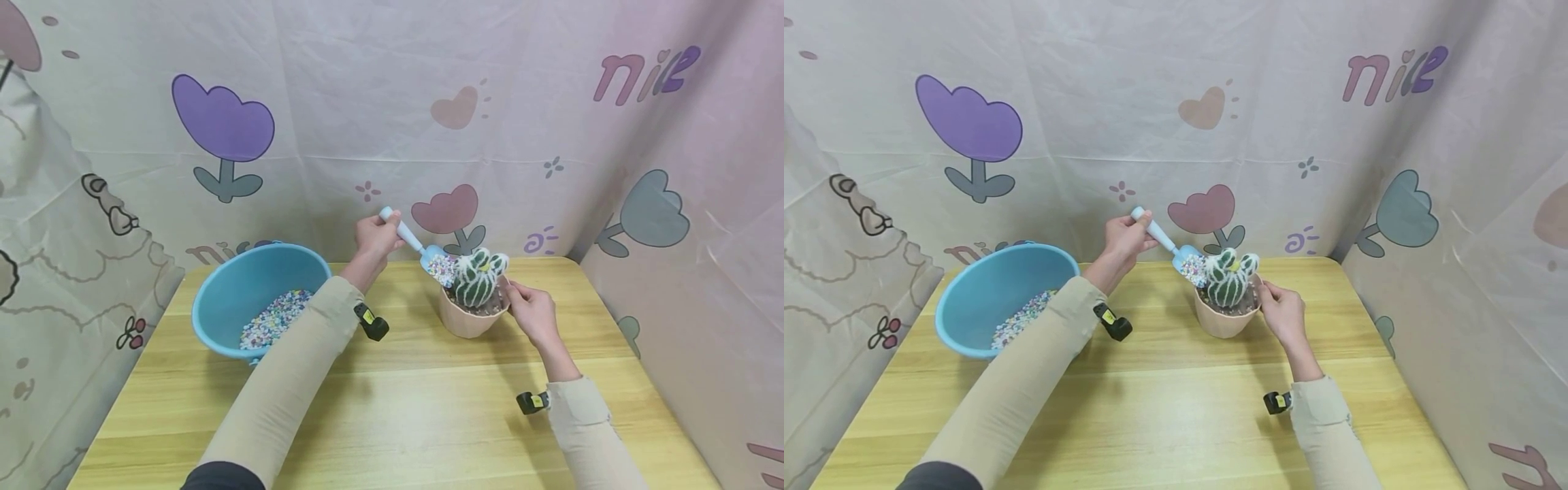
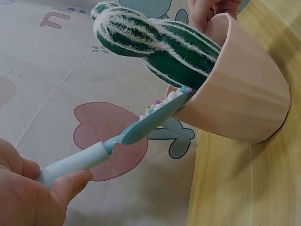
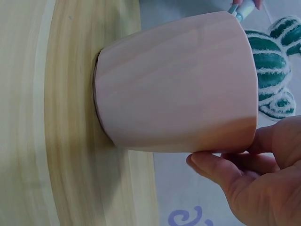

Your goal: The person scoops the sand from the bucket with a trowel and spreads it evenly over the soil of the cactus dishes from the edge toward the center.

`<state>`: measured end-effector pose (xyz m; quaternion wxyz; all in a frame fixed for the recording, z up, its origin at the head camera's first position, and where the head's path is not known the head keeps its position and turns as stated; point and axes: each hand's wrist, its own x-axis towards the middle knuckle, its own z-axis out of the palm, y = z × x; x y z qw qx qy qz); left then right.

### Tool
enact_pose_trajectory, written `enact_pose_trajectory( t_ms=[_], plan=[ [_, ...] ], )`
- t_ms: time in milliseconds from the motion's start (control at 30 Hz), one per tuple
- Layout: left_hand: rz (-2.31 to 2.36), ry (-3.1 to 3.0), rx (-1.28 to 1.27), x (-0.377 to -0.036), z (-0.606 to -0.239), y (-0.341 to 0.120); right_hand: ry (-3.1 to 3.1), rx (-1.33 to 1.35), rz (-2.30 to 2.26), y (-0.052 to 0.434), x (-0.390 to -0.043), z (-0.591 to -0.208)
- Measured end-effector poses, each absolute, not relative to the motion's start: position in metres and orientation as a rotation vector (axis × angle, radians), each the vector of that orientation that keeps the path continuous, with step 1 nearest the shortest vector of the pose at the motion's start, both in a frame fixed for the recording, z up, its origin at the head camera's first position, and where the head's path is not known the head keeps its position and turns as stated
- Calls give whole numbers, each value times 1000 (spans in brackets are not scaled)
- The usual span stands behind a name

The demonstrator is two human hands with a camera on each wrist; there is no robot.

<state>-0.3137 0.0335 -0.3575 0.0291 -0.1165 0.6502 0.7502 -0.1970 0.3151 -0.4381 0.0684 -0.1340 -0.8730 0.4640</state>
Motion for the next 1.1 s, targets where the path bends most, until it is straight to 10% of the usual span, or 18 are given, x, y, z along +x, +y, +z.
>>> enact_pose_trajectory(
  t_ms=[1100],
  plan=[
    [2326, 2052, -358, -308, -352, 29, -2518, -613, 1502, 299, -200, -424]
  ],
)
